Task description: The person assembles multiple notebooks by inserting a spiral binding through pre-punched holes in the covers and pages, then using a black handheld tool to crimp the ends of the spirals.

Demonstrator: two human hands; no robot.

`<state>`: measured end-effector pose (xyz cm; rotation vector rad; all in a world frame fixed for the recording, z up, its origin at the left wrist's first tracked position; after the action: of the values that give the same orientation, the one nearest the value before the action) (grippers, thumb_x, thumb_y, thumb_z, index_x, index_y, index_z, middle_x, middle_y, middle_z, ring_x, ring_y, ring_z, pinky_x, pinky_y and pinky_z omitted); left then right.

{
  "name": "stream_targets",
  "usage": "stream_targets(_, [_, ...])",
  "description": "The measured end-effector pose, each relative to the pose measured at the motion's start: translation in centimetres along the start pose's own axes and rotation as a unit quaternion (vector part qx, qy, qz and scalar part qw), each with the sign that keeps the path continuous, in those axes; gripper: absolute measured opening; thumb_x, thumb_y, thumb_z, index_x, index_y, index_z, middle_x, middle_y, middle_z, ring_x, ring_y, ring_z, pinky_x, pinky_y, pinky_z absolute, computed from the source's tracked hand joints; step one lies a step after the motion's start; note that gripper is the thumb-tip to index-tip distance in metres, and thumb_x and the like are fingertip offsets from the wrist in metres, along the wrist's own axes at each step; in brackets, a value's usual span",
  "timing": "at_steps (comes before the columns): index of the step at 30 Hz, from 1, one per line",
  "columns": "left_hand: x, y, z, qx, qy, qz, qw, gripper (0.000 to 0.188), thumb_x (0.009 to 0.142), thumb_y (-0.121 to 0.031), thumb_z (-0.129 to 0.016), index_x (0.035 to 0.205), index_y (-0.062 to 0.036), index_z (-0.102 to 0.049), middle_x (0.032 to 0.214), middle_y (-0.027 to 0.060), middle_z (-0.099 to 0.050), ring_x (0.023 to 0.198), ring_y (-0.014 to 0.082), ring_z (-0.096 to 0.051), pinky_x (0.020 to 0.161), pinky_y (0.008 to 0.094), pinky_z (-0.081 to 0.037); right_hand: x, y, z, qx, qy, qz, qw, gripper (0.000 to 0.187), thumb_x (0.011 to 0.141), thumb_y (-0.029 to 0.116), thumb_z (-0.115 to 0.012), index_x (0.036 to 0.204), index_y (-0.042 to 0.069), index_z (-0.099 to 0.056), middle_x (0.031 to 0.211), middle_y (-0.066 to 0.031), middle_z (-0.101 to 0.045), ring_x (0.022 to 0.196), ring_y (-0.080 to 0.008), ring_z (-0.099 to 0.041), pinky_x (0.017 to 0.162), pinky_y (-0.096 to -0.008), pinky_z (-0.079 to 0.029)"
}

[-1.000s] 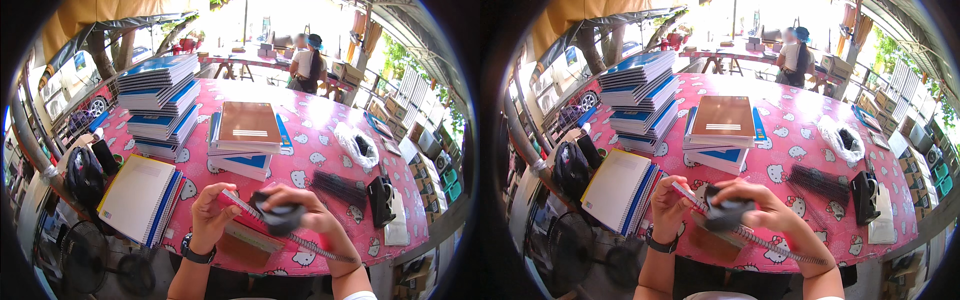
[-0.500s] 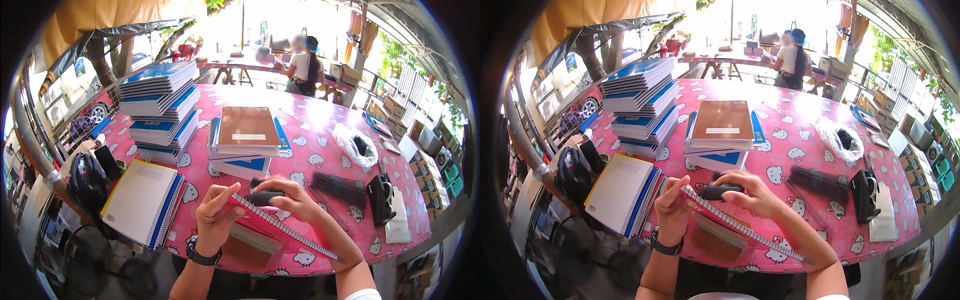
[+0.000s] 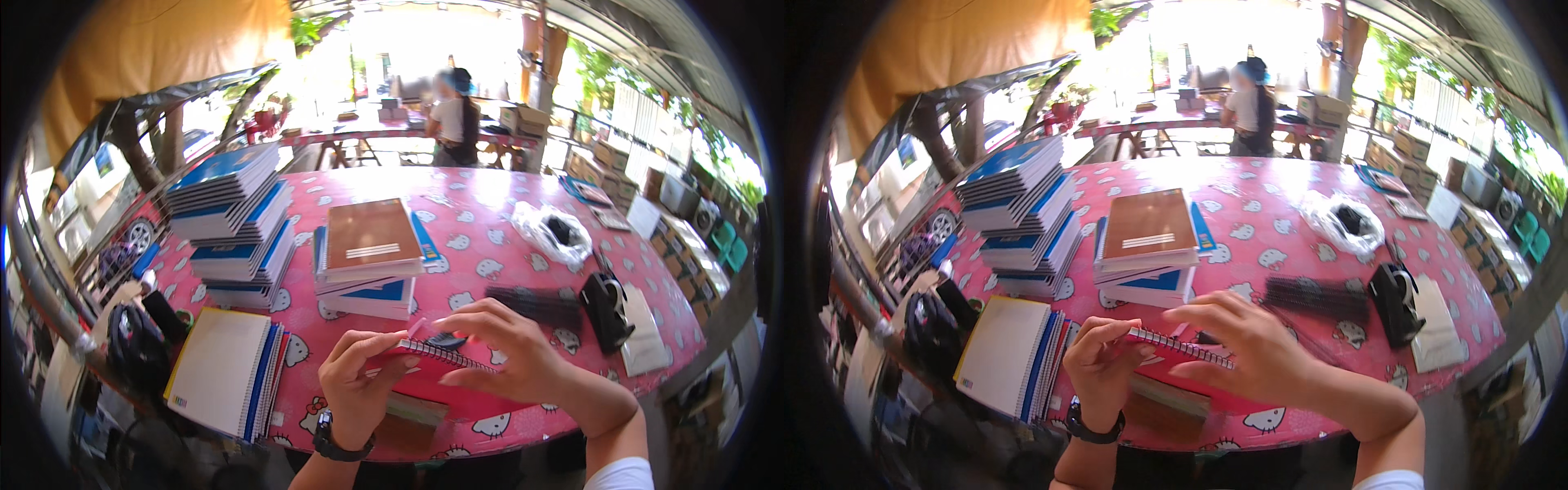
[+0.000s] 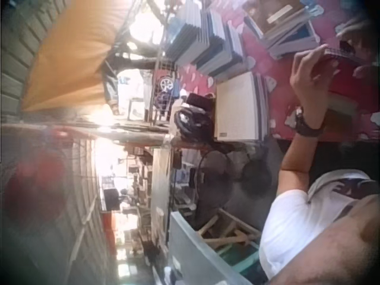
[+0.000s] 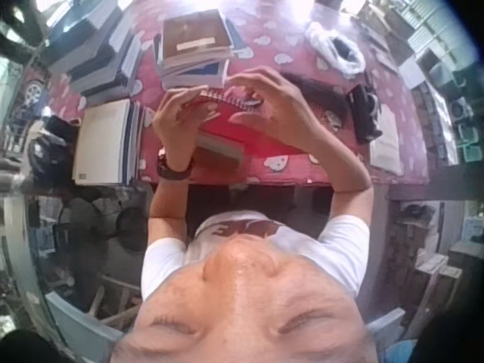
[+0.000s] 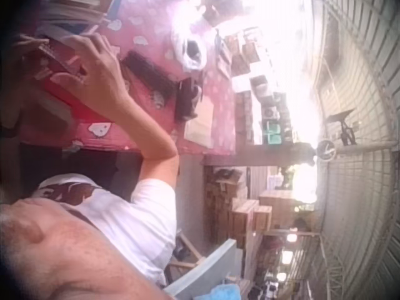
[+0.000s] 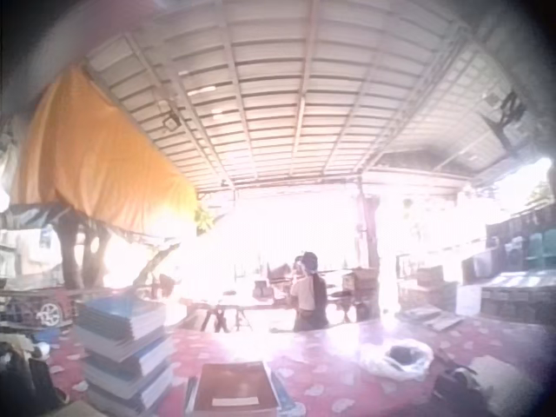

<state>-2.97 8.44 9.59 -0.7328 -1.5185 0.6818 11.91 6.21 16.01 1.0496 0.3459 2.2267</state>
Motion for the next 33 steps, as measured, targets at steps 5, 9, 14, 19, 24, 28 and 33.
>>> stream_targets(5, [-0.2, -2.6, -1.9, 0.071, -0.015, -0.072, 0.995, 0.033, 0.064, 0.006, -0.076, 0.095, -0.0025, -0.068, 0.085, 0.0061, -0.064, 0.078, 0.0138, -0.063, 0.065, 0.0247, -0.049, -0.9, 0.7, 0.3, 0.005, -0.072, 0.026, 0.997, 0.027, 0.078, 0.013, -0.070, 0.103, 0.006, -0.060, 0.087, -0.0081, -0.060, 0.079, -0.0250, -0.059, 0.065, -0.0361, -0.048])
stream_targets(9, [-0.4, -2.2, -1.6, 0.040, -0.014, -0.083, 0.996, 0.031, 0.064, 0.006, -0.075, 0.093, -0.0026, -0.067, 0.085, 0.0064, -0.064, 0.076, 0.0142, -0.063, 0.065, 0.0244, -0.049, -0.5, 1.3, 0.1, 0.037, -0.069, 0.022, 0.997, 0.022, 0.078, 0.012, -0.070, 0.096, 0.005, -0.060, 0.081, -0.0070, -0.058, 0.075, -0.0233, -0.057, 0.061, -0.0345, -0.047])
stream_targets(14, [-1.1, -2.2, -0.8, -0.009, -0.024, -0.081, 0.996, 0.023, 0.067, 0.005, -0.073, 0.088, -0.0023, -0.066, 0.083, 0.0077, -0.064, 0.076, 0.0145, -0.064, 0.064, 0.0244, -0.050, 0.9, 2.2, -0.9, 0.014, -0.039, 0.018, 0.999, 0.022, 0.075, 0.017, -0.073, 0.085, 0.005, -0.057, 0.075, -0.0073, -0.054, 0.070, -0.0223, -0.054, 0.058, -0.0328, -0.045])
stream_targets(19, [-1.1, -2.3, -1.6, -0.014, 0.010, -0.096, 0.995, 0.019, 0.070, 0.005, -0.073, 0.085, 0.0002, -0.063, 0.086, 0.0102, -0.063, 0.079, 0.0138, -0.061, 0.066, 0.0223, -0.049, 1.1, 2.1, -0.9, -0.061, 0.021, -0.002, 0.998, 0.027, 0.075, 0.020, -0.074, 0.080, 0.004, -0.053, 0.071, -0.0074, -0.051, 0.066, -0.0244, -0.051, 0.057, -0.0336, -0.042])
stream_targets(24, [-1.2, -1.7, -0.8, 0.040, -0.017, -0.032, 0.999, 0.024, 0.069, 0.004, -0.071, 0.090, -0.0025, -0.061, 0.084, 0.0082, -0.063, 0.075, 0.0155, -0.062, 0.065, 0.0252, -0.049, 1.2, 3.8, -2.0, -0.092, -0.003, 0.075, 0.993, 0.022, 0.077, 0.015, -0.071, 0.084, 0.003, -0.054, 0.074, -0.0092, -0.054, 0.067, -0.0269, -0.051, 0.059, -0.0355, -0.043])
stream_targets(28, [-1.4, -2.6, -1.5, 0.189, 0.037, -0.123, 0.974, 0.025, 0.070, 0.006, -0.066, 0.093, -0.0031, -0.059, 0.083, 0.0091, -0.063, 0.072, 0.0217, -0.062, 0.063, 0.0287, -0.048, 0.9, 4.4, -2.5, -0.097, -0.011, 0.116, 0.988, 0.020, 0.076, 0.009, -0.069, 0.088, 0.002, -0.055, 0.078, -0.0097, -0.057, 0.070, -0.0276, -0.053, 0.060, -0.0364, -0.044])
stream_targets(33, [-0.9, -2.6, -2.4, 0.160, 0.045, -0.175, 0.970, 0.022, 0.072, 0.004, -0.063, 0.093, -0.0024, -0.059, 0.080, 0.0100, -0.063, 0.067, 0.0222, -0.061, 0.058, 0.0306, -0.047, 0.9, 3.9, -2.3, -0.110, 0.016, 0.132, 0.985, 0.027, 0.075, 0.008, -0.070, 0.097, 0.001, -0.056, 0.087, -0.0110, -0.059, 0.078, -0.0291, -0.056, 0.065, -0.0357, -0.047])
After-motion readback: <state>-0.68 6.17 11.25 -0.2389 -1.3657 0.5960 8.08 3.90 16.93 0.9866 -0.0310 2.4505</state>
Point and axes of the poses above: each hand's wrist, its own x-axis towards the middle knuckle, its own z-axis out of the back of the hand, y = z × x, the point moved 10 cm from there along x, towards the middle knuckle
